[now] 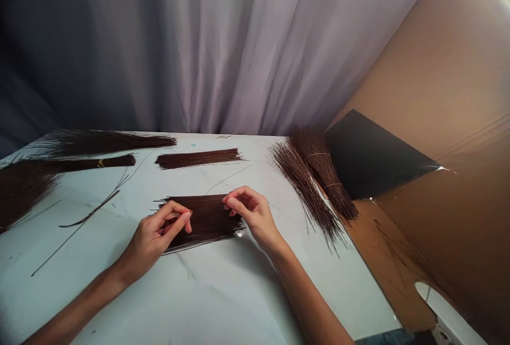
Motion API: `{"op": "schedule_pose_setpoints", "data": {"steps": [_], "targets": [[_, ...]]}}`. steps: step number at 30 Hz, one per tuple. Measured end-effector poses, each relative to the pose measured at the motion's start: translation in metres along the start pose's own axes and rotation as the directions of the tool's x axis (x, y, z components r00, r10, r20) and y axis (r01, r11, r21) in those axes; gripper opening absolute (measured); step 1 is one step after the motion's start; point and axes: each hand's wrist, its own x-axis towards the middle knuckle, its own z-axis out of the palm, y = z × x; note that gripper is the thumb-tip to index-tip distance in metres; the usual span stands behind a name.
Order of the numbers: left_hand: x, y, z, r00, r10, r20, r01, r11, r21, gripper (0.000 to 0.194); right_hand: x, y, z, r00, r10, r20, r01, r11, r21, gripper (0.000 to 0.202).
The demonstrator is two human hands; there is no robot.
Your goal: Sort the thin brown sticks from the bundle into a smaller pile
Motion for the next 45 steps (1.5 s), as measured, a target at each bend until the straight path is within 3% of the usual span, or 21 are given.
{"op": "schedule_pose_setpoints", "data": {"steps": [11,29,32,35,39,42,45], "targets": [[-0.002,0.002,0.002,0.996,0.016,0.093,-0.019,0.999,0.036,0.021,0.000,-0.005,-0.006,0.999,0.032,0.003,-0.032,0.996,-0.084,0.024],[-0.001,0.012,0.002,0.992,-0.063,0.107,0.065,0.998,-0.017,0.026,-0.001,-0.006,-0.004,0.999,0.036,-0.019,-0.037,0.996,-0.077,0.022],[-0.001,0.014,0.001,0.991,-0.082,0.102,0.084,0.996,-0.020,0.027,0.000,-0.003,-0.004,0.999,-0.002,-0.045,0.000,0.999,-0.045,0.023],[-0.001,0.017,-0.001,0.993,-0.107,0.052,0.109,0.994,-0.029,0.029,0.003,0.000,-0.007,0.990,-0.056,-0.131,0.060,0.998,0.025,0.036],[0.001,0.022,-0.002,0.981,-0.154,0.118,0.178,0.958,-0.225,0.028,0.003,0.003,-0.006,0.962,-0.059,-0.266,0.092,0.989,0.112,0.043],[0.001,0.025,-0.002,0.955,-0.195,0.223,0.280,0.840,-0.465,0.028,-0.001,0.005,0.006,0.988,-0.018,-0.155,0.038,0.991,0.129,0.043],[0.000,0.025,-0.001,0.956,-0.191,0.223,0.291,0.713,-0.638,0.020,-0.010,0.005,0.027,0.993,0.040,0.113,-0.041,0.999,0.013,0.039]]}}
